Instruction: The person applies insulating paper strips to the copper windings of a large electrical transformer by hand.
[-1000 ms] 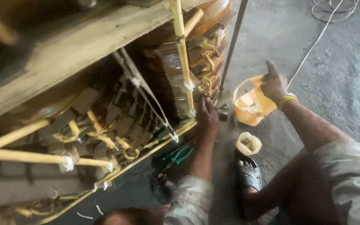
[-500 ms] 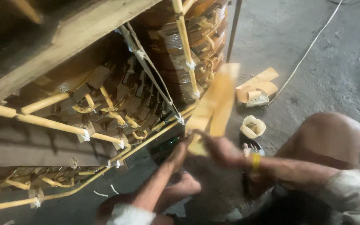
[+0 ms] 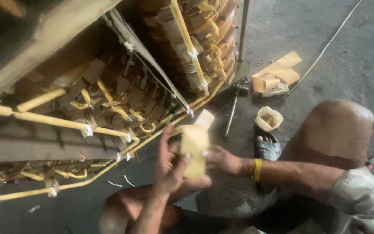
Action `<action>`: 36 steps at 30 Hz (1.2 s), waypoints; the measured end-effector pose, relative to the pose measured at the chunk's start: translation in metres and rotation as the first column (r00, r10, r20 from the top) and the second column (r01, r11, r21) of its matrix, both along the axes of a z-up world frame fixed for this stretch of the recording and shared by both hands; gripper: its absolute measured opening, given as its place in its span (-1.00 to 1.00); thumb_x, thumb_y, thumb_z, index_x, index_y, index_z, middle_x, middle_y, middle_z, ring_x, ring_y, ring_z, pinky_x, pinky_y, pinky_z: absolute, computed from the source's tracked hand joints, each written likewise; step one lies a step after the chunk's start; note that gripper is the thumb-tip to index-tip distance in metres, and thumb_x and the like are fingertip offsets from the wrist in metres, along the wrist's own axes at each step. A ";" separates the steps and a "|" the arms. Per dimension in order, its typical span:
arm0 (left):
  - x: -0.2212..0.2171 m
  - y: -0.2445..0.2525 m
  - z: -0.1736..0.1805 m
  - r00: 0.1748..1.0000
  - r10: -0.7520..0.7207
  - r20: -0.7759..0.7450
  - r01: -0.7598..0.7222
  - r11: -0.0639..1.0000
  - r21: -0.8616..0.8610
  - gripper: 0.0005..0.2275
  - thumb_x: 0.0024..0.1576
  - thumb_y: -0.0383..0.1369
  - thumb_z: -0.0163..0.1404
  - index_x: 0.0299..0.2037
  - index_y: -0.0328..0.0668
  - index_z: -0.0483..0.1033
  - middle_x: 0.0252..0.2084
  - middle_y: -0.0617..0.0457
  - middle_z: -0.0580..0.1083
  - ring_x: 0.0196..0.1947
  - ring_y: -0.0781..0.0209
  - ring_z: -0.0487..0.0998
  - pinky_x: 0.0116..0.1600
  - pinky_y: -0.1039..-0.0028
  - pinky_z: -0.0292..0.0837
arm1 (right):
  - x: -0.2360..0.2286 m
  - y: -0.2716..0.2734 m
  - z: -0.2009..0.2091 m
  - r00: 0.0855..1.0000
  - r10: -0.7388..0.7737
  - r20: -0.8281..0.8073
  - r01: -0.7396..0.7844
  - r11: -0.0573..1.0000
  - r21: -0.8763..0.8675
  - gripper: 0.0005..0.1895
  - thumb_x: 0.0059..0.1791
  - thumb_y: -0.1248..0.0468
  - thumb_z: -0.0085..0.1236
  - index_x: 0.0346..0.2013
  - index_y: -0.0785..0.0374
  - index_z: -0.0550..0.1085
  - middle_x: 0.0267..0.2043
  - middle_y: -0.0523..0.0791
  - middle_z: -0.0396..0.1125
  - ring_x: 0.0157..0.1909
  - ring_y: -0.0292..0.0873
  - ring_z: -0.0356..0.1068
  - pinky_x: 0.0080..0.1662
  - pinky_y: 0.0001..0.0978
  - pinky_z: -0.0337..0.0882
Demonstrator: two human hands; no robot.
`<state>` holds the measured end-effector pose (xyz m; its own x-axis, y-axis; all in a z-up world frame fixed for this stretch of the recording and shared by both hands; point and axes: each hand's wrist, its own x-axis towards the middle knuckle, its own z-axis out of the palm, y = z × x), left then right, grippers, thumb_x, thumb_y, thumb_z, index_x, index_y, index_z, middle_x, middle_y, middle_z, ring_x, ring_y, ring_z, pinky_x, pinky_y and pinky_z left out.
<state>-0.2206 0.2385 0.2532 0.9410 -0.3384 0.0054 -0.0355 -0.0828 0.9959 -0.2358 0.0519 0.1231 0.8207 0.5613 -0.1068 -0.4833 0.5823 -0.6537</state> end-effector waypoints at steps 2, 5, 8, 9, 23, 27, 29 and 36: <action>-0.010 -0.008 0.008 0.965 -0.218 -0.142 0.210 0.975 -0.069 -0.22 0.11 -0.50 0.02 0.52 -0.10 -0.19 0.13 -0.09 0.55 0.04 0.15 0.62 0.07 0.33 0.66 | 0.014 -0.016 0.008 0.990 0.000 -0.144 0.003 1.000 0.016 -0.37 0.05 0.12 0.11 0.35 0.35 0.25 0.14 -0.01 0.41 0.11 -0.13 0.44 0.11 -0.23 0.48; 0.001 -0.014 0.000 0.958 -0.175 -0.227 0.223 0.952 0.208 -0.23 0.08 -0.44 0.03 0.52 -0.03 -0.08 0.03 -0.04 0.58 -0.04 0.21 0.66 -0.01 0.40 0.67 | 0.037 -0.052 0.042 0.973 -0.219 -0.068 0.214 0.974 -0.070 -0.54 -0.02 0.24 0.21 0.14 0.30 0.36 -0.04 -0.04 0.44 -0.04 -0.12 0.47 0.00 -0.17 0.51; 0.030 -0.015 -0.029 0.926 -0.094 -0.365 0.230 0.908 0.350 -0.31 0.10 -0.37 0.11 0.48 0.04 0.10 -0.08 -0.12 0.61 -0.13 0.17 0.58 0.00 0.37 0.56 | 0.058 -0.080 0.068 0.893 -0.450 0.020 0.408 0.791 -0.456 -0.69 -0.06 0.36 0.23 -0.03 0.33 0.47 -0.17 -0.07 0.47 -0.18 -0.12 0.48 -0.14 -0.18 0.52; 0.039 -0.013 -0.041 0.907 -0.100 -0.409 0.252 0.906 0.338 -0.39 0.12 -0.35 0.12 0.42 0.00 0.21 -0.08 -0.12 0.59 -0.13 0.17 0.57 0.01 0.36 0.56 | 0.063 -0.090 0.071 0.861 -0.506 0.057 0.436 0.674 -0.596 -0.70 -0.08 0.38 0.22 -0.06 0.31 0.49 -0.21 -0.09 0.47 -0.23 -0.12 0.47 -0.20 -0.19 0.52; 0.090 0.009 -0.114 0.965 -0.168 -0.203 0.261 0.726 0.637 -0.78 0.20 -0.23 0.07 -0.08 -0.17 0.62 -0.28 -0.19 0.61 -0.32 0.07 0.62 -0.17 0.30 0.48 | 0.082 -0.152 0.066 0.862 -0.499 0.092 0.453 0.676 -0.581 -0.72 0.01 0.33 0.23 -0.03 0.43 0.52 -0.09 -0.01 0.49 -0.07 -0.13 0.52 -0.06 -0.29 0.55; 0.086 0.015 -0.121 0.982 -0.155 -0.105 0.187 0.787 0.587 -0.79 0.19 -0.26 0.09 -0.16 -0.24 0.62 -0.31 -0.20 0.58 -0.33 0.01 0.60 -0.19 0.25 0.46 | 0.091 -0.169 0.059 0.854 -0.511 0.096 0.460 0.657 -0.598 -0.66 -0.02 0.32 0.24 0.01 0.42 0.52 -0.05 -0.01 0.50 -0.06 -0.13 0.53 0.00 -0.28 0.58; 0.086 0.020 -0.113 0.967 -0.069 -0.243 0.215 0.731 0.647 -0.78 0.20 -0.23 0.06 -0.15 -0.22 0.62 -0.37 -0.22 0.57 -0.37 -0.04 0.59 -0.19 0.23 0.46 | 0.092 -0.172 0.053 0.861 -0.486 0.149 0.467 0.642 -0.608 -0.65 -0.03 0.33 0.25 0.01 0.43 0.52 -0.07 0.00 0.51 -0.08 -0.10 0.55 0.00 -0.24 0.61; 0.081 0.018 -0.092 0.973 0.017 -0.231 0.109 0.849 0.518 -0.72 0.24 -0.14 -0.01 -0.07 -0.15 0.61 -0.31 -0.01 0.63 -0.29 0.16 0.63 -0.14 0.32 0.51 | 0.090 -0.175 0.045 0.859 -0.464 0.215 0.468 0.543 -0.697 -0.65 0.04 0.27 0.22 0.02 0.48 0.52 -0.07 0.02 0.51 -0.08 -0.14 0.54 0.02 -0.26 0.58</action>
